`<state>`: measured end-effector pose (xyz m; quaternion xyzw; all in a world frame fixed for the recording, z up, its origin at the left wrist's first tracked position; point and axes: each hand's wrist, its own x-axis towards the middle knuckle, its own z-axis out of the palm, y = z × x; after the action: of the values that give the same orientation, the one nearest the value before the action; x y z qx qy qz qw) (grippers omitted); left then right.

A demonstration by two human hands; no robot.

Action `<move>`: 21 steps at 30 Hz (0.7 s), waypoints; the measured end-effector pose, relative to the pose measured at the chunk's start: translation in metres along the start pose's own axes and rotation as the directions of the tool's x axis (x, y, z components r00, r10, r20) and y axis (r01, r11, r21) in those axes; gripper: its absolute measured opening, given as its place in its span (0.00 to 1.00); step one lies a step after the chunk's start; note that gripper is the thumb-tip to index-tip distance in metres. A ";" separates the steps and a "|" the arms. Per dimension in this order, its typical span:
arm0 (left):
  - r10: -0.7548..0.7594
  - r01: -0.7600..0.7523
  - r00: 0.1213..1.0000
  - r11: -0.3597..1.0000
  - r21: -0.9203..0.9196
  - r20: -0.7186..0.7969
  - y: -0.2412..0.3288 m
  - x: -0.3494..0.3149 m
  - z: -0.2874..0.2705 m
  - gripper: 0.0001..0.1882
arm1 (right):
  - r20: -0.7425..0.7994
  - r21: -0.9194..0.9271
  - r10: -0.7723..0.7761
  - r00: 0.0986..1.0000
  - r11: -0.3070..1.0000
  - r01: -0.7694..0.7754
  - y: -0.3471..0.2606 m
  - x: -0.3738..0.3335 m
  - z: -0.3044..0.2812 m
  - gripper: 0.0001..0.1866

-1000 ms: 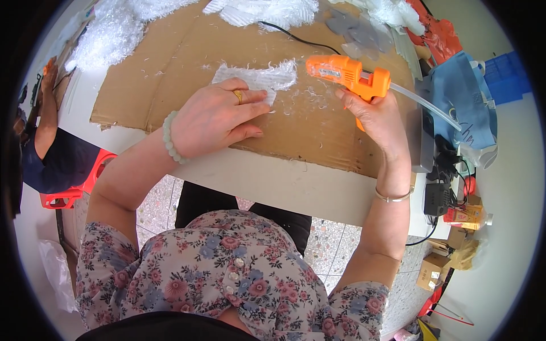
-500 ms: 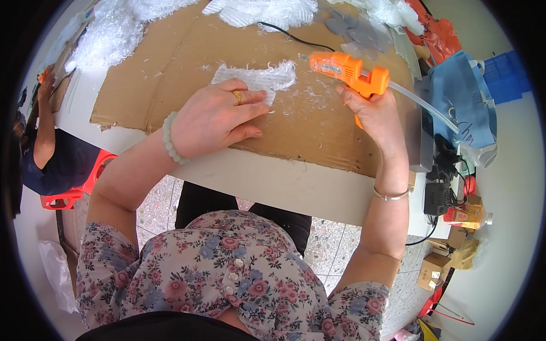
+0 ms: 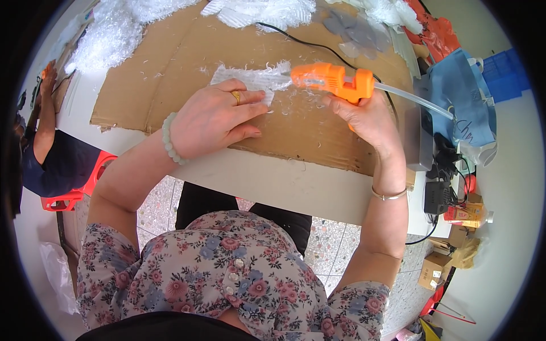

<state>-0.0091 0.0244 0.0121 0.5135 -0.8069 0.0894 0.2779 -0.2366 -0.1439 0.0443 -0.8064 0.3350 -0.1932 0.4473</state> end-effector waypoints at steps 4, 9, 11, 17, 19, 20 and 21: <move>0.007 -0.007 1.000 1.000 -0.001 -0.002 0.000 0.001 0.000 0.17 | -0.131 0.114 -0.027 0.991 0.993 0.043 0.000 0.003 -0.001 0.11; -0.002 0.002 1.000 1.000 -0.018 -0.003 0.000 0.001 0.000 0.17 | -0.101 -0.074 0.001 0.995 0.997 -0.009 0.006 0.007 0.010 0.11; -0.006 0.006 1.000 1.000 -0.019 -0.005 0.000 0.000 0.000 0.17 | -0.061 -0.066 0.002 0.998 0.998 -0.006 0.003 0.006 0.014 0.11; 0.006 -0.005 1.000 1.000 0.013 -0.018 -0.001 0.000 0.000 0.17 | -0.019 0.031 -0.018 1.000 0.999 0.018 0.000 0.002 0.003 0.12; 0.010 -0.010 1.000 1.000 -0.020 -0.019 -0.001 0.000 0.002 0.17 | -0.040 0.054 0.004 0.999 0.999 -0.001 -0.004 0.002 0.000 0.12; 0.008 -0.009 1.000 1.000 -0.021 -0.018 0.000 -0.001 0.002 0.17 | -0.061 0.078 0.024 0.998 0.997 -0.019 -0.005 0.002 -0.001 0.12; 0.006 -0.006 1.000 1.000 -0.018 -0.013 0.000 -0.001 0.001 0.17 | -0.063 0.078 0.025 0.998 0.997 -0.020 -0.004 0.004 0.001 0.12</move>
<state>-0.0089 0.0243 0.0107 0.5080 -0.8074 0.0863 0.2875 -0.2317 -0.1448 0.0478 -0.7781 0.3506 -0.2265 0.4694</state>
